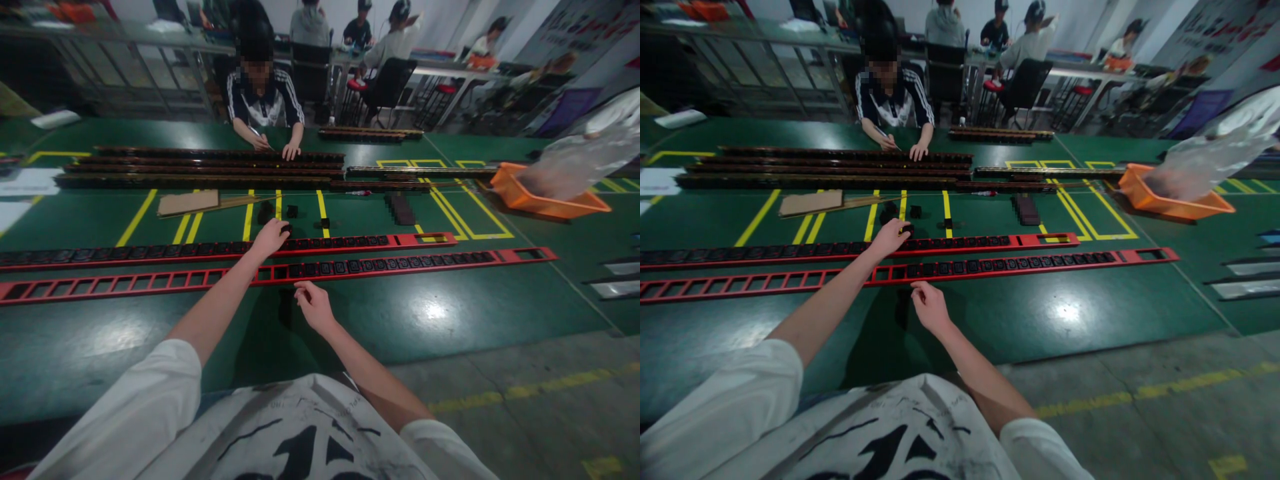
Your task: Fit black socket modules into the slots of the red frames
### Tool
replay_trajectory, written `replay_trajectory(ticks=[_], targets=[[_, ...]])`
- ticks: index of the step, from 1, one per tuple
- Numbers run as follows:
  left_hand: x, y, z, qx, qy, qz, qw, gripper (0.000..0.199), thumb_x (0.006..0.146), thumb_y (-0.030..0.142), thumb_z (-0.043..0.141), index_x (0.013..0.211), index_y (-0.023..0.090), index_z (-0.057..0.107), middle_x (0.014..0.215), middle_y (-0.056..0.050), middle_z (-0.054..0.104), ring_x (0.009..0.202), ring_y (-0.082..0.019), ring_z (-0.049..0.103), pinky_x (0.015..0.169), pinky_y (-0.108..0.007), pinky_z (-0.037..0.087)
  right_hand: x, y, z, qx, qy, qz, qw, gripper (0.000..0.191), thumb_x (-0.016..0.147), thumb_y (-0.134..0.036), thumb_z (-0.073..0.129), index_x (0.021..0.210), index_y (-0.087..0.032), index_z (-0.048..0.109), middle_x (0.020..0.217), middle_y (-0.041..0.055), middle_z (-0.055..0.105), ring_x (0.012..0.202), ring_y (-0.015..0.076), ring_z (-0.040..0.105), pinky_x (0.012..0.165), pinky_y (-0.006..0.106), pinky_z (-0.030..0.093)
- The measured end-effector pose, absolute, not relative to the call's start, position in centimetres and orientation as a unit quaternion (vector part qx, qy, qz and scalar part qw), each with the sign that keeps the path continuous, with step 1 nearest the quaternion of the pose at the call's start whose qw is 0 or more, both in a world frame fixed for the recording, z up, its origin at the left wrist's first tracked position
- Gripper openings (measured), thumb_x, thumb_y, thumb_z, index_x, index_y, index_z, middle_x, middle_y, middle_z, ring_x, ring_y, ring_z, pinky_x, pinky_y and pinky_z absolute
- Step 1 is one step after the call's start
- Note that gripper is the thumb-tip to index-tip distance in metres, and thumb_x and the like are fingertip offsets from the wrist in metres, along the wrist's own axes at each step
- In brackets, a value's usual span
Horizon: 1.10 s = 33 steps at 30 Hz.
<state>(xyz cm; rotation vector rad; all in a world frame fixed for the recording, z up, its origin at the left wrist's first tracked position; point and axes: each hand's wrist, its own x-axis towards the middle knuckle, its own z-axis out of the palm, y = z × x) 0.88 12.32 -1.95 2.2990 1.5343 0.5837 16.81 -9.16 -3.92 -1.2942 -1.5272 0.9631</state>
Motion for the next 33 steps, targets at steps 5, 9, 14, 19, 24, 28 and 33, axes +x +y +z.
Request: replay_trajectory(ticks=[5, 9, 14, 19, 24, 28, 33], targets=[[0.6, 12.7, -1.9, 0.801, 0.533, 0.211, 0.175, 0.042, 0.088, 0.031, 0.063, 0.125, 0.013, 0.067, 0.114, -0.012, 0.067, 0.109, -0.025, 0.062, 0.105, -0.038, 0.049, 16.9, -9.1, -3.9, -0.519, -0.619, 0.388, 0.444, 0.023, 0.092, -0.023, 0.050, 0.108, -0.019, 0.066, 0.086, 0.0021, 0.068, 0.068, 0.0126, 0.063, 0.065, 0.026, 0.053], [0.2, 12.0, -1.2, 0.789, 0.537, 0.246, 0.168, 0.039, 0.091, 0.027, 0.059, 0.126, 0.013, 0.064, 0.117, -0.012, 0.065, 0.112, -0.025, 0.061, 0.105, -0.040, 0.049, 16.9, -9.1, -3.7, -0.522, -0.618, 0.386, 0.442, 0.023, 0.093, -0.024, 0.049, 0.107, -0.019, 0.067, 0.086, 0.0030, 0.069, 0.071, 0.0136, 0.064, 0.066, 0.026, 0.053], [-1.6, 7.6, -0.3, 0.769, 0.526, 0.326, 0.157, 0.041, 0.094, 0.023, 0.053, 0.135, 0.016, 0.057, 0.128, -0.011, 0.060, 0.120, -0.023, 0.058, 0.108, -0.040, 0.049, 16.8, -9.1, -3.6, -0.525, -0.618, 0.386, 0.439, 0.022, 0.091, -0.024, 0.050, 0.105, -0.019, 0.067, 0.084, 0.0025, 0.069, 0.068, 0.0131, 0.063, 0.065, 0.026, 0.053], [-3.3, 1.2, -1.4, 0.759, 0.513, 0.369, 0.156, 0.041, 0.095, 0.021, 0.051, 0.135, 0.019, 0.057, 0.130, -0.010, 0.059, 0.125, -0.022, 0.057, 0.114, -0.042, 0.047, 16.8, -9.0, -3.8, -0.522, -0.627, 0.378, 0.438, 0.023, 0.091, -0.024, 0.049, 0.104, -0.019, 0.067, 0.083, 0.0020, 0.069, 0.066, 0.0126, 0.063, 0.064, 0.025, 0.050], [-3.3, -2.5, -3.3, 0.790, 0.495, 0.338, 0.132, 0.043, 0.098, 0.023, 0.048, 0.140, 0.021, 0.054, 0.135, -0.012, 0.057, 0.127, -0.024, 0.056, 0.110, -0.043, 0.049, 16.8, -8.9, -3.9, -0.528, -0.630, 0.369, 0.433, 0.024, 0.091, -0.026, 0.049, 0.104, -0.018, 0.067, 0.080, 0.0019, 0.069, 0.065, 0.0129, 0.063, 0.065, 0.025, 0.051], [-2.8, -3.0, -3.8, 0.801, 0.507, 0.307, 0.083, 0.042, 0.097, 0.022, 0.048, 0.139, 0.022, 0.056, 0.132, -0.014, 0.061, 0.122, -0.026, 0.059, 0.105, -0.045, 0.051, 16.8, -9.0, -3.8, -0.532, -0.631, 0.364, 0.432, 0.024, 0.091, -0.026, 0.049, 0.104, -0.018, 0.068, 0.080, 0.0027, 0.069, 0.066, 0.0135, 0.064, 0.066, 0.026, 0.052], [-2.6, -3.1, -3.6, 0.810, 0.513, 0.280, 0.058, 0.043, 0.097, 0.021, 0.047, 0.139, 0.023, 0.056, 0.132, -0.013, 0.062, 0.121, -0.027, 0.060, 0.103, -0.046, 0.051, 16.9, -9.0, -3.8, -0.534, -0.630, 0.363, 0.432, 0.024, 0.092, -0.027, 0.049, 0.104, -0.018, 0.068, 0.082, 0.0030, 0.070, 0.066, 0.0135, 0.064, 0.065, 0.026, 0.053]])
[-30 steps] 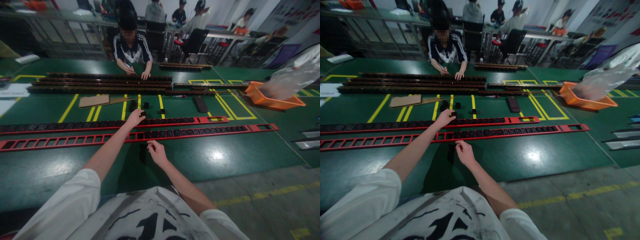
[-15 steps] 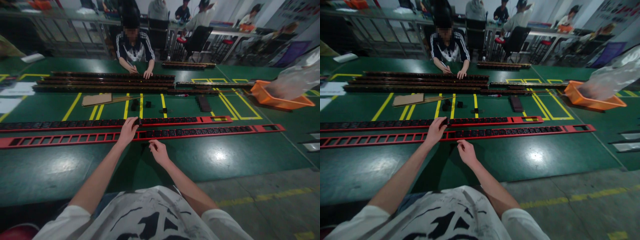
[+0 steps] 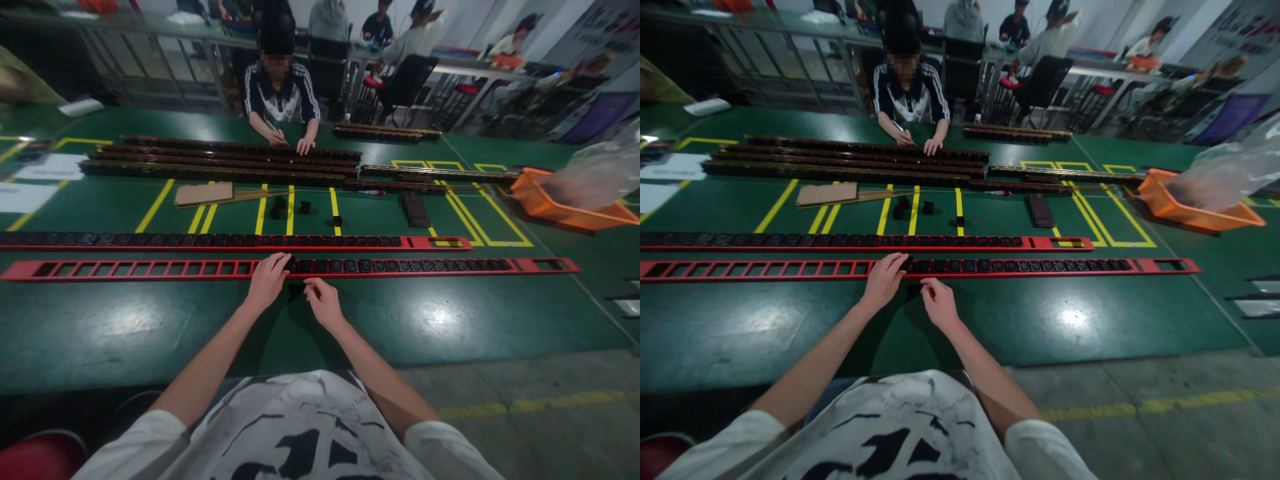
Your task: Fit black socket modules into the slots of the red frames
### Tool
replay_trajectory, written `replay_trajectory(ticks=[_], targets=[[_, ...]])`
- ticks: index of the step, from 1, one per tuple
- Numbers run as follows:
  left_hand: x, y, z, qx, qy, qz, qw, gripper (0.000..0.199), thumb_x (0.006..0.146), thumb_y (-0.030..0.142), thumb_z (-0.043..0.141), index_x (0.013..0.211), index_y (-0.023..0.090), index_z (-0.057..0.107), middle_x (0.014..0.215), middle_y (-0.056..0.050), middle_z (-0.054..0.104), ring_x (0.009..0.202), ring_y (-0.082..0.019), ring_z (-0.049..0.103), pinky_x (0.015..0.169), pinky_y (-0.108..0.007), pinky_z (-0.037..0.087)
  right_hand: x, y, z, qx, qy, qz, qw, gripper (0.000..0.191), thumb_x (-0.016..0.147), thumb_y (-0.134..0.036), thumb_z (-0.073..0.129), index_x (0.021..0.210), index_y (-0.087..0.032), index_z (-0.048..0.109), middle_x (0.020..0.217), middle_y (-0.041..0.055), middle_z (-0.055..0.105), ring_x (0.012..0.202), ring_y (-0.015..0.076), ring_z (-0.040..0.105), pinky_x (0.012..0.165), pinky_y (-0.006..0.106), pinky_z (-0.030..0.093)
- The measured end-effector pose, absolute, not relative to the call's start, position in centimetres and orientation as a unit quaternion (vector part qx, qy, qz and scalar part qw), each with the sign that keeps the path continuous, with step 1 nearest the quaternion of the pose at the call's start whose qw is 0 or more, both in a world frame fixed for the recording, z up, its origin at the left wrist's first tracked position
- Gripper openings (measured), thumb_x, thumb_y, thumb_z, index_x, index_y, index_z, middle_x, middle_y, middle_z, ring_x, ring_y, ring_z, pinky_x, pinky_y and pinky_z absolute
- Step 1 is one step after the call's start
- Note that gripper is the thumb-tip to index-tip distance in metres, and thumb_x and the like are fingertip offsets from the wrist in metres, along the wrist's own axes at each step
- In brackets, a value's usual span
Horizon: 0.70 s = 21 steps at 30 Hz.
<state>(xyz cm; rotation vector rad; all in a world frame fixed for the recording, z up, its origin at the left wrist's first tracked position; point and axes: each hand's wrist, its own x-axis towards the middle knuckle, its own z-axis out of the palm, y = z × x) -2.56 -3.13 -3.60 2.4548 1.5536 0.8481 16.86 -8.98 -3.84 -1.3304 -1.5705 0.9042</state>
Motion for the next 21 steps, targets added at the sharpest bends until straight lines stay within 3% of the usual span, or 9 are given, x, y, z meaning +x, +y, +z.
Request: replay_trajectory(ticks=[12, 21], targets=[[-2.30, -3.61, -3.06, 0.828, 0.506, 0.241, 0.033, 0.047, 0.097, 0.021, 0.048, 0.143, 0.024, 0.053, 0.137, -0.011, 0.061, 0.116, -0.030, 0.060, 0.102, -0.049, 0.050, 16.83, -8.94, -3.72, -0.535, -0.630, 0.365, 0.428, 0.024, 0.092, -0.027, 0.049, 0.104, -0.019, 0.068, 0.082, 0.0025, 0.070, 0.067, 0.0136, 0.065, 0.066, 0.025, 0.053], [-2.28, -3.57, -3.89, 0.836, 0.475, 0.269, 0.052, 0.052, 0.097, 0.017, 0.044, 0.149, 0.023, 0.046, 0.141, -0.014, 0.057, 0.128, -0.028, 0.056, 0.111, -0.048, 0.049, 16.77, -8.86, -3.80, -0.536, -0.629, 0.366, 0.428, 0.024, 0.092, -0.028, 0.050, 0.103, -0.019, 0.069, 0.082, 0.0030, 0.070, 0.065, 0.0138, 0.064, 0.065, 0.026, 0.053]])
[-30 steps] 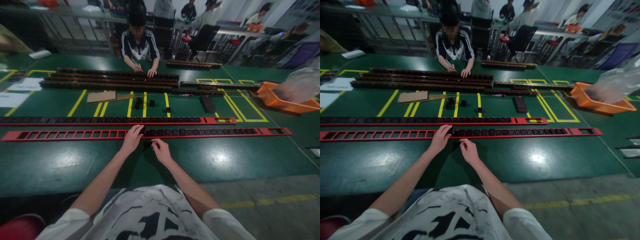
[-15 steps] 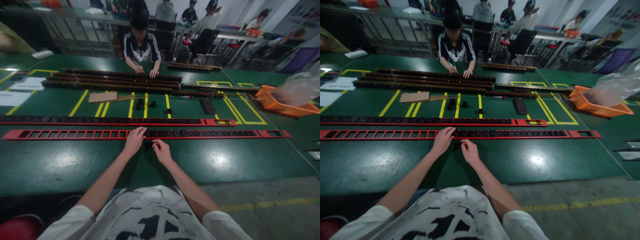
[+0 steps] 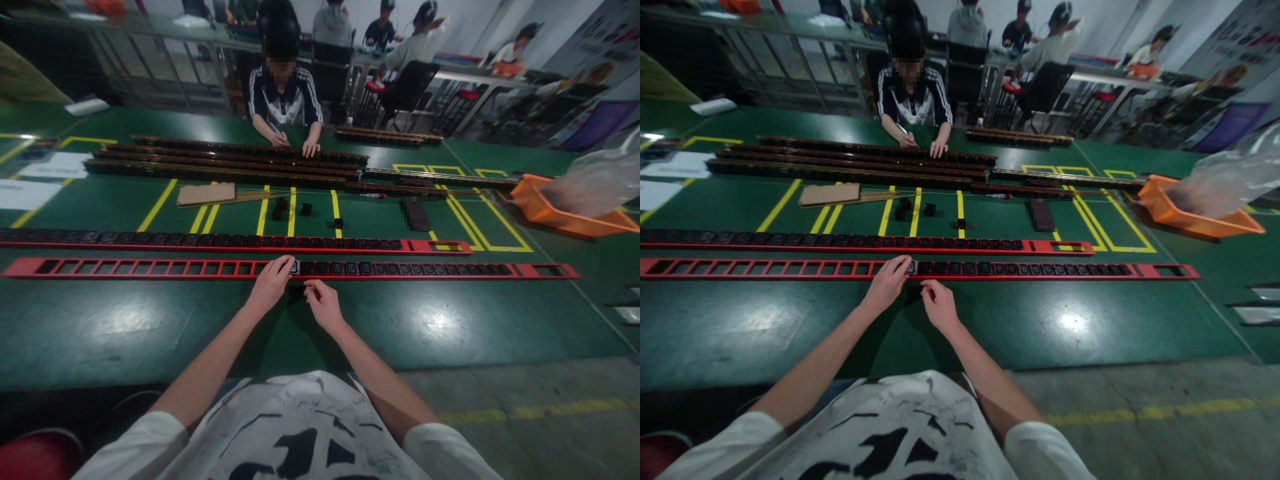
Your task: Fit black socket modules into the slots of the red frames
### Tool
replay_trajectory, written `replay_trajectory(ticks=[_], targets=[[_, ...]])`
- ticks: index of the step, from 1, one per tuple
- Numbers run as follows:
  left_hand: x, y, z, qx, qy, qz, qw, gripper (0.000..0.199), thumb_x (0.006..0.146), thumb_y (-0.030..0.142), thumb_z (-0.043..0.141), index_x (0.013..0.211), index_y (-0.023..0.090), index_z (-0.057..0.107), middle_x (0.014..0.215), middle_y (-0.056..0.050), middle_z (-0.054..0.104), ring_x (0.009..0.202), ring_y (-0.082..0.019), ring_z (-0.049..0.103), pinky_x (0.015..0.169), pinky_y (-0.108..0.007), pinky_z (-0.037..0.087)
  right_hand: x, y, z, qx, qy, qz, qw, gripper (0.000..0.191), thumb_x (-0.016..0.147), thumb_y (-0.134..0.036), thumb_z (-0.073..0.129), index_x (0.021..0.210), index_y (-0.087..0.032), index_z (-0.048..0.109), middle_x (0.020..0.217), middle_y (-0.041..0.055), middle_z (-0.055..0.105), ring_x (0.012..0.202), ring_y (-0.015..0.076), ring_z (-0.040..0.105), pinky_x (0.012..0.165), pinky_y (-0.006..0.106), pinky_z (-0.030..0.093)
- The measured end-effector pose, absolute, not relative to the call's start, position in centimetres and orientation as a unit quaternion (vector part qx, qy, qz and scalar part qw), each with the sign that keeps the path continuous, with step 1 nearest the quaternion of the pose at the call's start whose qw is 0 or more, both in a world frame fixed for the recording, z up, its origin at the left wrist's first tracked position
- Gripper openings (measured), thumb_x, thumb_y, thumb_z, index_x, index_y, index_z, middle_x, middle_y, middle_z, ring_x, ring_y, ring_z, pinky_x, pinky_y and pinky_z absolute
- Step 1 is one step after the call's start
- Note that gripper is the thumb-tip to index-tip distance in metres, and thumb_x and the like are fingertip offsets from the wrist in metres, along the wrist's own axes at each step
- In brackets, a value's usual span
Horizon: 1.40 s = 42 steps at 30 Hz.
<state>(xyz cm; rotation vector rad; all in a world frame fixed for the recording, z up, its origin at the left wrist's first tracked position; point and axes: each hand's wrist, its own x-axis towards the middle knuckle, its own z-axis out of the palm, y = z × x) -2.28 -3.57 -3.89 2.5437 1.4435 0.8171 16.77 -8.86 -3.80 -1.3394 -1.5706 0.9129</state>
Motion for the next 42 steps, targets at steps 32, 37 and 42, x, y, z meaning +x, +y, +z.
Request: replay_trajectory(ticks=[32, 37, 42], targets=[[-1.96, -3.68, -3.49, 0.830, 0.492, 0.260, 0.033, 0.038, 0.100, 0.022, 0.045, 0.135, 0.016, 0.058, 0.136, -0.011, 0.063, 0.124, -0.027, 0.057, 0.108, -0.046, 0.048, 16.81, -8.90, -3.88, -0.535, -0.633, 0.359, 0.429, 0.024, 0.092, -0.029, 0.050, 0.103, -0.018, 0.068, 0.081, 0.0027, 0.070, 0.065, 0.0138, 0.065, 0.064, 0.026, 0.053], [-1.94, -3.73, -3.29, 0.829, 0.494, 0.256, 0.045, 0.037, 0.100, 0.022, 0.044, 0.133, 0.016, 0.060, 0.136, -0.011, 0.063, 0.124, -0.027, 0.057, 0.108, -0.047, 0.048, 16.83, -8.92, -3.71, -0.535, -0.634, 0.358, 0.429, 0.024, 0.093, -0.029, 0.050, 0.103, -0.019, 0.068, 0.082, 0.0025, 0.070, 0.065, 0.0136, 0.065, 0.065, 0.026, 0.052], [-1.92, -3.76, -3.29, 0.828, 0.495, 0.256, 0.051, 0.038, 0.099, 0.021, 0.044, 0.133, 0.017, 0.060, 0.137, -0.011, 0.063, 0.126, -0.027, 0.056, 0.109, -0.047, 0.047, 16.82, -8.94, -3.53, -0.534, -0.636, 0.356, 0.428, 0.023, 0.092, -0.027, 0.050, 0.103, -0.018, 0.068, 0.081, 0.0024, 0.070, 0.064, 0.0134, 0.064, 0.066, 0.026, 0.052]])
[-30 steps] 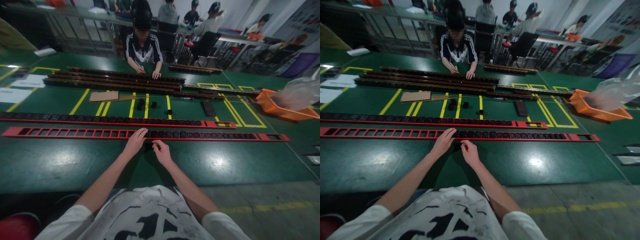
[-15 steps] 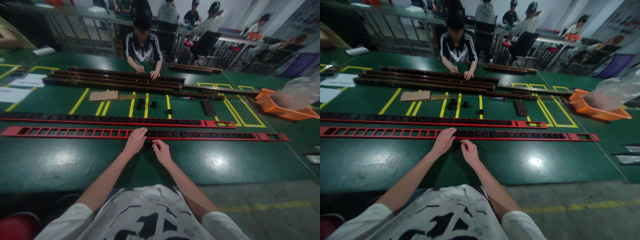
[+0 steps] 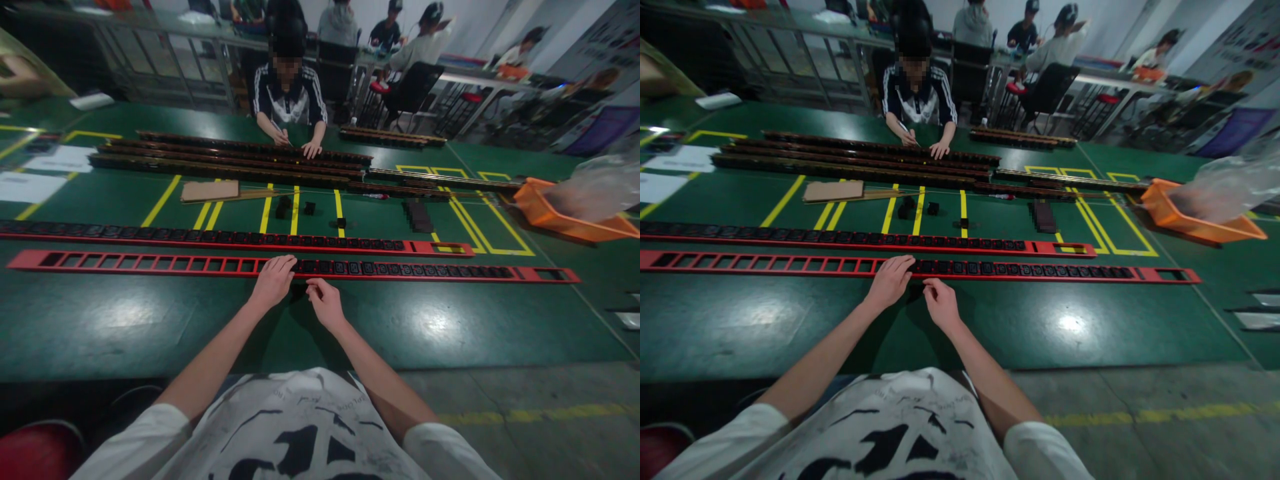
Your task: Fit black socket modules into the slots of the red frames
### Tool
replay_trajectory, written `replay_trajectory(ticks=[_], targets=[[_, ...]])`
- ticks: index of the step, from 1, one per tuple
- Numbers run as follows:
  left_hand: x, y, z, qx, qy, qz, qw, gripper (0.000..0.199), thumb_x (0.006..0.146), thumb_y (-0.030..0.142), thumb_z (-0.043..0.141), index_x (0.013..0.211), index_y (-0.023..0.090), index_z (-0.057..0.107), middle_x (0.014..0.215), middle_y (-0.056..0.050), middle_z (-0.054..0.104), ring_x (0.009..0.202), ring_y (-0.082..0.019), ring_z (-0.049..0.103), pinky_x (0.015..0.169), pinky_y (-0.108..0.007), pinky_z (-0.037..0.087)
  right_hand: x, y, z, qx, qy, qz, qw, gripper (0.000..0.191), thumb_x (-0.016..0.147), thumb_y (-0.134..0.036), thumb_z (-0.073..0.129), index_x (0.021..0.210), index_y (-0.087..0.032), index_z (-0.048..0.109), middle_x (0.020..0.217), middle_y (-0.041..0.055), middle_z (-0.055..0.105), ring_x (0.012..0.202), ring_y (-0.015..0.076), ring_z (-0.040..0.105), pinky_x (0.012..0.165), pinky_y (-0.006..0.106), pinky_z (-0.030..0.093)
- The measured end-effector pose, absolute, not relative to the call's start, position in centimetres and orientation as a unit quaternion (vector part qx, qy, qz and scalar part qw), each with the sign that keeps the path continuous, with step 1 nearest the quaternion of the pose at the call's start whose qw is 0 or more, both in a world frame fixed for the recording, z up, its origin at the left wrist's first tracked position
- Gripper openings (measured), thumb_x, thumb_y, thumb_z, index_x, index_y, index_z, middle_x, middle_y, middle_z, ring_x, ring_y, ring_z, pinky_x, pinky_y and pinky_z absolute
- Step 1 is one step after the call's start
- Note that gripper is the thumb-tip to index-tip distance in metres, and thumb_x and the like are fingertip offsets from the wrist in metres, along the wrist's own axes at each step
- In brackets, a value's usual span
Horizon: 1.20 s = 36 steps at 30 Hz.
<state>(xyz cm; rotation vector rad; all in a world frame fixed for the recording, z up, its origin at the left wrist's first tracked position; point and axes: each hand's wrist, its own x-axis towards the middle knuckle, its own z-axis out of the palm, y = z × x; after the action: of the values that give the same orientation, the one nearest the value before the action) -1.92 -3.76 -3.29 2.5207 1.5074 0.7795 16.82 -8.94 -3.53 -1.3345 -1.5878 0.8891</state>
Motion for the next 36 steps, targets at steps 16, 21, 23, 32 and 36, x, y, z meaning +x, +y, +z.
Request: replay_trajectory(ticks=[16, 21, 23, 32, 36], targets=[[-1.80, -3.93, -2.67, 0.829, 0.498, 0.249, 0.051, 0.039, 0.101, 0.022, 0.038, 0.133, 0.017, 0.059, 0.136, -0.011, 0.062, 0.125, -0.026, 0.056, 0.109, -0.046, 0.047, 16.83, -8.83, -3.73, -0.538, -0.638, 0.354, 0.422, 0.024, 0.091, -0.029, 0.050, 0.103, -0.019, 0.068, 0.081, 0.0026, 0.071, 0.066, 0.0141, 0.066, 0.065, 0.026, 0.054], [-1.77, -4.04, -2.63, 0.829, 0.497, 0.250, 0.051, 0.042, 0.099, 0.020, 0.040, 0.139, 0.018, 0.054, 0.137, -0.012, 0.061, 0.126, -0.026, 0.056, 0.109, -0.045, 0.047, 16.80, -8.80, -3.80, -0.545, -0.635, 0.352, 0.420, 0.023, 0.091, -0.028, 0.051, 0.102, -0.019, 0.069, 0.082, 0.0026, 0.071, 0.067, 0.0142, 0.066, 0.065, 0.026, 0.054], [-1.76, -4.08, -2.60, 0.829, 0.498, 0.250, 0.048, 0.043, 0.099, 0.020, 0.040, 0.140, 0.018, 0.053, 0.137, -0.012, 0.061, 0.126, -0.025, 0.056, 0.110, -0.045, 0.047, 16.80, -8.79, -3.78, -0.546, -0.635, 0.352, 0.418, 0.023, 0.091, -0.028, 0.051, 0.102, -0.019, 0.069, 0.082, 0.0026, 0.071, 0.067, 0.0141, 0.066, 0.065, 0.026, 0.054], [-1.79, -4.01, -2.64, 0.828, 0.499, 0.249, 0.055, 0.041, 0.099, 0.020, 0.040, 0.138, 0.016, 0.054, 0.131, -0.012, 0.064, 0.122, -0.025, 0.057, 0.108, -0.045, 0.048, 16.80, -8.82, -3.62, -0.545, -0.639, 0.352, 0.413, 0.023, 0.092, -0.029, 0.050, 0.103, -0.019, 0.068, 0.083, 0.0027, 0.071, 0.066, 0.0139, 0.066, 0.066, 0.026, 0.053], [-1.89, -3.95, -2.72, 0.826, 0.497, 0.258, 0.067, 0.042, 0.100, 0.023, 0.040, 0.139, 0.019, 0.054, 0.132, -0.012, 0.064, 0.124, -0.026, 0.057, 0.109, -0.047, 0.047, 16.83, -8.84, -3.53, -0.545, -0.640, 0.352, 0.411, 0.023, 0.092, -0.028, 0.050, 0.103, -0.019, 0.068, 0.083, 0.0028, 0.071, 0.066, 0.0140, 0.065, 0.065, 0.027, 0.053]])
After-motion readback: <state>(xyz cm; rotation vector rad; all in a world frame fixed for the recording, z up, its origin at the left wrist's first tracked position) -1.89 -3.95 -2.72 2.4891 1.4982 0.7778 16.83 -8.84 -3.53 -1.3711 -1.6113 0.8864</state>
